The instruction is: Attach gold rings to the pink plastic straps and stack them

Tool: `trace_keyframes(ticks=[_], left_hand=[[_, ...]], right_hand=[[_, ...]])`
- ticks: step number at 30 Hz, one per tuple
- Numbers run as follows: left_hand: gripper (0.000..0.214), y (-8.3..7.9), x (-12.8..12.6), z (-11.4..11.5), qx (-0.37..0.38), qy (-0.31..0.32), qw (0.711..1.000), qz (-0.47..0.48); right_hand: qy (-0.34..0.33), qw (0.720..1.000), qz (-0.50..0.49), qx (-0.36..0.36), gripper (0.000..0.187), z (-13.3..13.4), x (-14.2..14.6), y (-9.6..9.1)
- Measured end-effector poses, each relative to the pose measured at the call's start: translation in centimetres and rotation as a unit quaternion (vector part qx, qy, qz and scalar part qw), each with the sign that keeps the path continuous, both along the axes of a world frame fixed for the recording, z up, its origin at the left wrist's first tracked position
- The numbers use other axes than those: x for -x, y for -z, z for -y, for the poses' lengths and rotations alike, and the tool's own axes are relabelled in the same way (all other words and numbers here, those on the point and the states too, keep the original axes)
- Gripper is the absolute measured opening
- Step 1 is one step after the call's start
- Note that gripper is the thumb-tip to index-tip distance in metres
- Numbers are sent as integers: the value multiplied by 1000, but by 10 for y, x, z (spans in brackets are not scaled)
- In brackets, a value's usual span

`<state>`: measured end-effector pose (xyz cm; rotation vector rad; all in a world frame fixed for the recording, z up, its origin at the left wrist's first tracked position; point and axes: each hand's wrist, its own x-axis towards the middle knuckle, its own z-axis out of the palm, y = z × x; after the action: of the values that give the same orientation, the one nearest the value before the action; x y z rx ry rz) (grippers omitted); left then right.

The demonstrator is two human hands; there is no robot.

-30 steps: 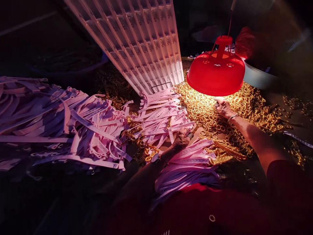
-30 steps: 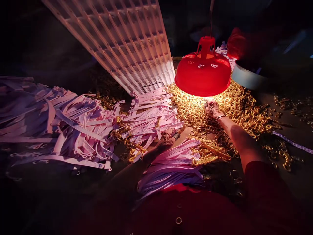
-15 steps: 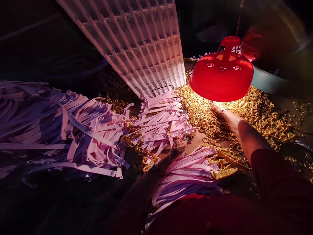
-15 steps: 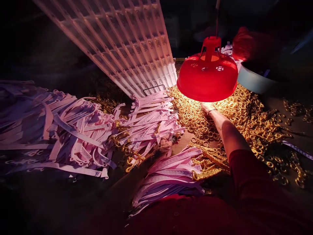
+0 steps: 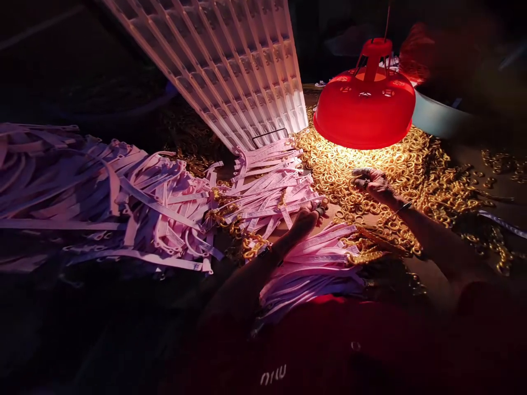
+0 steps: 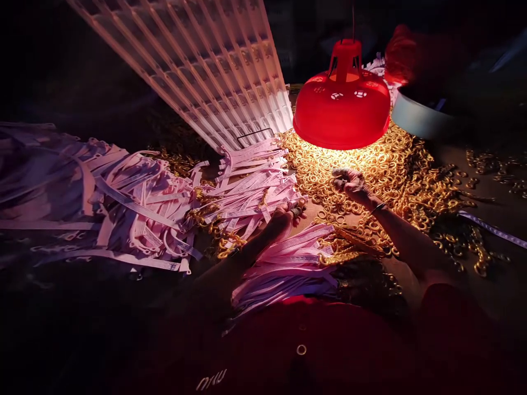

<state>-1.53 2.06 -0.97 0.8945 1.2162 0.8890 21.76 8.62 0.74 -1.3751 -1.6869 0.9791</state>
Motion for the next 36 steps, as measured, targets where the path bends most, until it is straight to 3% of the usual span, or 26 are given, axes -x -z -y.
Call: trace_keyframes(ticks=[4, 6, 12, 17, 20, 24, 28, 36], left_hand=[[25, -5, -11, -1, -80, 26, 996, -40], [26, -6, -17, -1, -82, 39, 995, -49], [18, 9, -20, -1, 7, 16, 1000, -20], [11, 18, -10, -5, 32, 22, 997, 71], [10, 17, -7, -9, 75, 21, 992, 97], [11, 10, -8, -14, 123, 64, 985, 101], [17, 7, -8, -17, 152, 102, 975, 125], [35, 7, -12, -11, 217, 110, 941, 236]], right_hand=[[0, 987, -132, 96, 56, 16, 16, 13], [-12, 976, -177, 126, 56, 28, 24, 15], [-61, 966, -218, 124, 57, 47, 40, 16], [-55, 965, -216, 140, 55, 40, 35, 26], [-65, 959, -232, 150, 64, 36, 33, 31], [-110, 961, -223, 123, 67, 40, 41, 30], [-107, 966, -227, 59, 61, 46, 50, 25], [-93, 970, -223, 40, 63, 46, 48, 36]])
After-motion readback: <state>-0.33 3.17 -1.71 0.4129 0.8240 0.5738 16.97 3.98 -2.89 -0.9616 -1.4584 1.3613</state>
